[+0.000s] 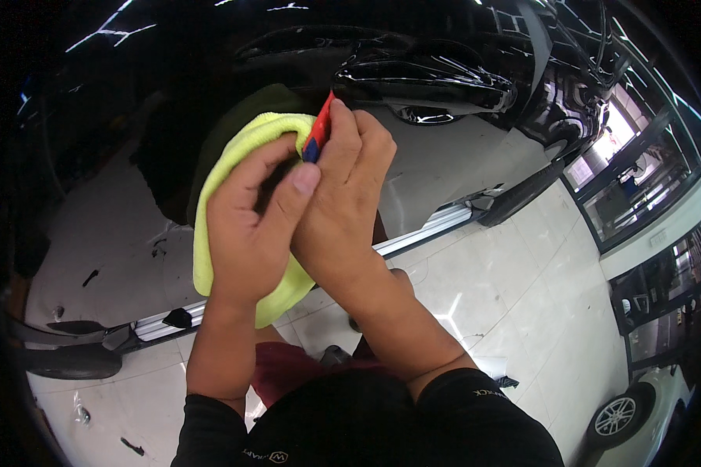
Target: The person applies a black vinyl wrap to the rear bumper of a black car. They use a squeegee to smooth the film, a knife to trim excess material, and a cloth to wipe the surface. The person works on the lower edge and contours of the bumper, ensuring the wrap adheres smoothly.
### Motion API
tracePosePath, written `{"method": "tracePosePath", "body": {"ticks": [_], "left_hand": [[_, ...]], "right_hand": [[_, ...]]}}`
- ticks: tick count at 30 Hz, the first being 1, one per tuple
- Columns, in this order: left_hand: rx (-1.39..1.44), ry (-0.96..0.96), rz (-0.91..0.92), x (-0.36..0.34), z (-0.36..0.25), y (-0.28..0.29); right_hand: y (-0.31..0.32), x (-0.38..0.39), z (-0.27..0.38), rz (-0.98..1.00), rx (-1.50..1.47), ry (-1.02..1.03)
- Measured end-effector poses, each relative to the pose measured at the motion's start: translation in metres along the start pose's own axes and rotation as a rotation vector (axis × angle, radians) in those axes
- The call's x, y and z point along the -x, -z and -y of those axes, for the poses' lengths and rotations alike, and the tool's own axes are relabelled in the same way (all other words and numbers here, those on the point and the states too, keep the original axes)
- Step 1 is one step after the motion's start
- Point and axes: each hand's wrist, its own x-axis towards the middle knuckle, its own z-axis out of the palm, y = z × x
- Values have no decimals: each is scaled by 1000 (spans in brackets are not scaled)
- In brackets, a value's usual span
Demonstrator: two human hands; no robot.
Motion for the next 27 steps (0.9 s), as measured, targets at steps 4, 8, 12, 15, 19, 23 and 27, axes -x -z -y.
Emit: {"method": "tracePosePath", "body": {"ticks": [4,8,12,15,19,23,27], "left_hand": [[8,6,-75,-4,-5,-5],[-182,-149,-163,21,-2,-8],[-234,-342,-231,16,-6,-7],[-201,-229,-224,12,-9,2],[-188,-117,-195,7,-17,7],[-389,-273,-114,30,-23,3],[-305,-292,-71,36,-6,15]], "right_hand": [[15,-7,7,116,-96,-48],[38,18,5,199,-276,3],[32,19,13,136,-280,53],[27,18,14,162,-236,37],[26,7,18,211,-230,25],[56,20,15,269,-235,83],[44,34,4,314,-202,148]]}}
